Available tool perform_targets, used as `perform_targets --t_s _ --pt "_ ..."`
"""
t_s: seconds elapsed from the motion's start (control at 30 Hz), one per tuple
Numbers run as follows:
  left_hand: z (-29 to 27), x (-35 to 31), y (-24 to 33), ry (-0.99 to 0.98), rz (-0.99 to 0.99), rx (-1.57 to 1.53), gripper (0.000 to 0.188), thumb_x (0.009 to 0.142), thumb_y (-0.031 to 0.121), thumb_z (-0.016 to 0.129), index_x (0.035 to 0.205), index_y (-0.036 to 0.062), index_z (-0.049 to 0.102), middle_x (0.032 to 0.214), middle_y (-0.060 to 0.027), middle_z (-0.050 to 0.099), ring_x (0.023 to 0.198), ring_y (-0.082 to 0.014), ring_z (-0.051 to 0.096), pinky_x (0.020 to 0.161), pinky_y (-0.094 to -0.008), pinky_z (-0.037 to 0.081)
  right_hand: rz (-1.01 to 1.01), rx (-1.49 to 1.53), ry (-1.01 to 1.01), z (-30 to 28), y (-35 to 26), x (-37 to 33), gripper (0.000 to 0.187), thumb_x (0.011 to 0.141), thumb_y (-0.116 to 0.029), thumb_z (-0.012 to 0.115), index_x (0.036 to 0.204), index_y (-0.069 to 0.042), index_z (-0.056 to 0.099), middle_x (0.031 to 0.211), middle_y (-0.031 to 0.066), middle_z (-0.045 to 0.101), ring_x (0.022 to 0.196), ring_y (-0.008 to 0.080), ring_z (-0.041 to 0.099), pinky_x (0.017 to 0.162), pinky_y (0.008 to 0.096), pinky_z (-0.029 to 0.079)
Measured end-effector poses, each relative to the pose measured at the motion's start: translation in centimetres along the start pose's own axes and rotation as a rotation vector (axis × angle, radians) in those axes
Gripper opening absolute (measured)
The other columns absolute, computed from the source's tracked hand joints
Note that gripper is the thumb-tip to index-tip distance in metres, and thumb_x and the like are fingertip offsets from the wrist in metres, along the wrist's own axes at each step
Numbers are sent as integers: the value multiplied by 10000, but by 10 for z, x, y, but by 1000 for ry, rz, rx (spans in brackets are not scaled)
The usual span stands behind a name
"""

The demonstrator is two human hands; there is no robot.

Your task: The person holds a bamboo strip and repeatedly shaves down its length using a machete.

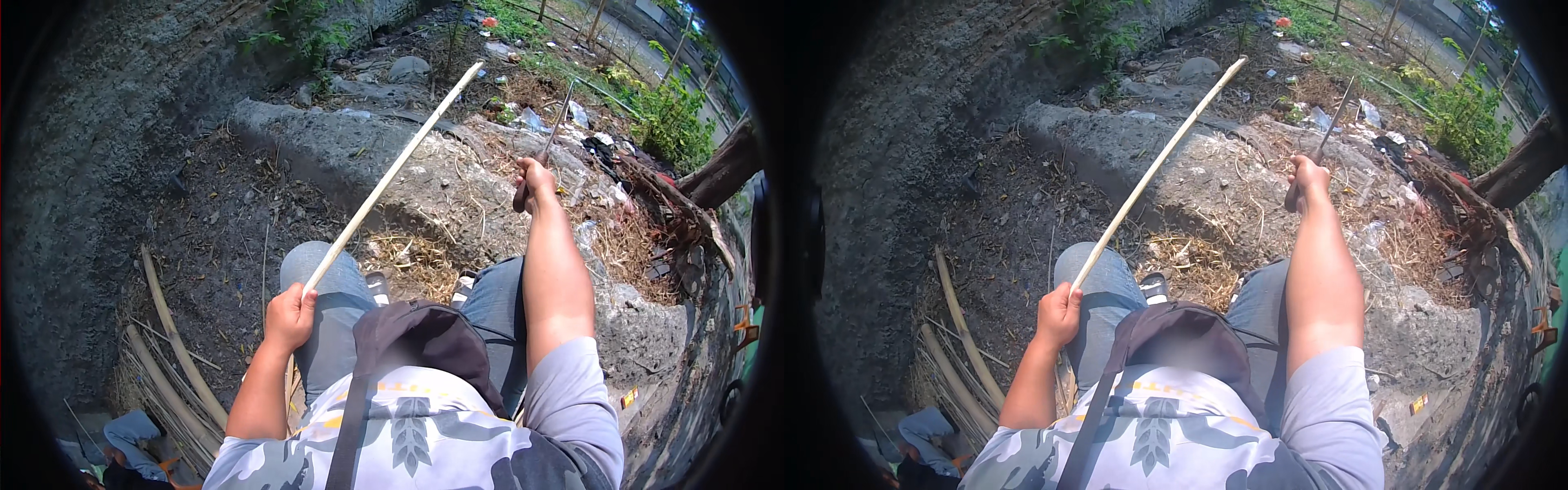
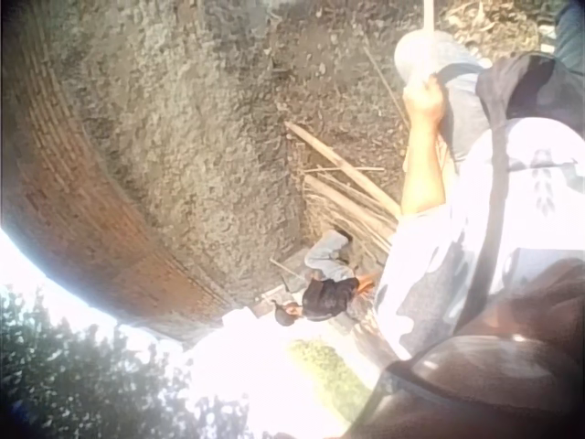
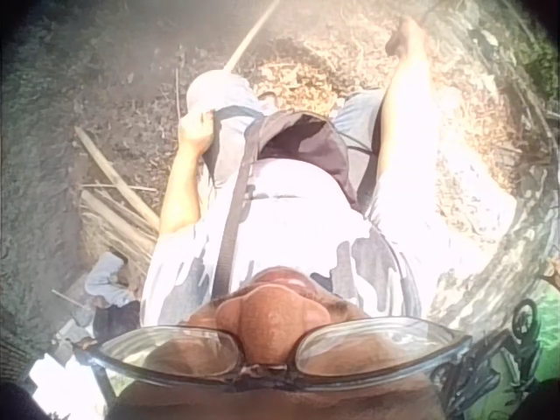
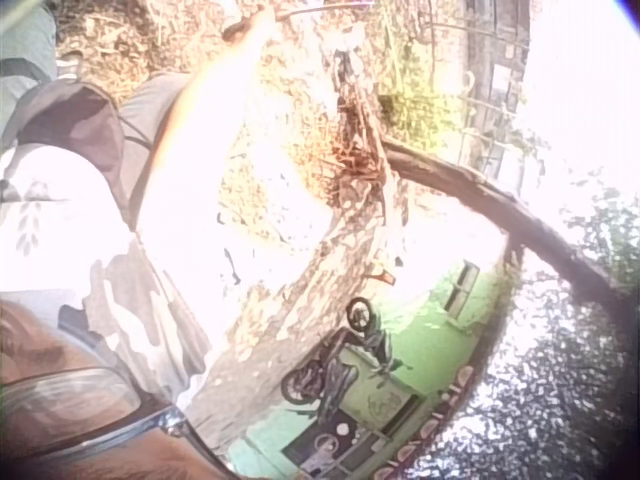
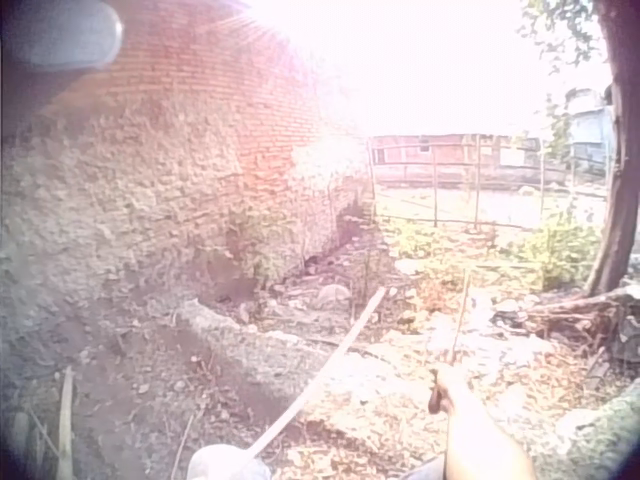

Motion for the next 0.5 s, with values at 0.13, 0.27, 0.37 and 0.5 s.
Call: perform_targets --t_s 0.13,0.27,0.37,0.5 --pt "-1 1 2 -1 12 63 435 1045 391 573 800 33 533 649 -198 563 594 -412 578 552 -464 440 120 179 -121 17 4 -7 183 882 -200 736 803 -124 590 658 -20 532 547 119 520 493 271 436" --pt "0 -2 -1 16 11 76 429 1045 389 570 806 34 538 651 -197 568 608 -423 589 555 -473 444 137 138 -216 36 3 -23 198 899 -220 733 790 -137 590 666 -38 542 548 107 510 503 261 421" --pt "1 -3 3 28 17 96 429 1051 397 556 817 36 547 652 -193 571 616 -426 596 557 -469 446 101 46 -245 39 4 -28 198 892 -215 743 791 -127 597 674 -32 543 559 110 511 526 272 426" --pt "2 -4 -2 44 27 66 431 1062 401 530 827 40 557 657 -193 577 624 -429 602 563 -471 451 -29 -72 -296 45 -1 -40 192 863 -207 767 813 -95 619 695 -12 558 584 120 522 563 287 441"
Point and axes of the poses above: each hand's wrist, its own x-axis towards the middle knuckle, its own z-axis out of the palm, y = z × x, the point moved 3 cm from there along x, towards the middle knuckle
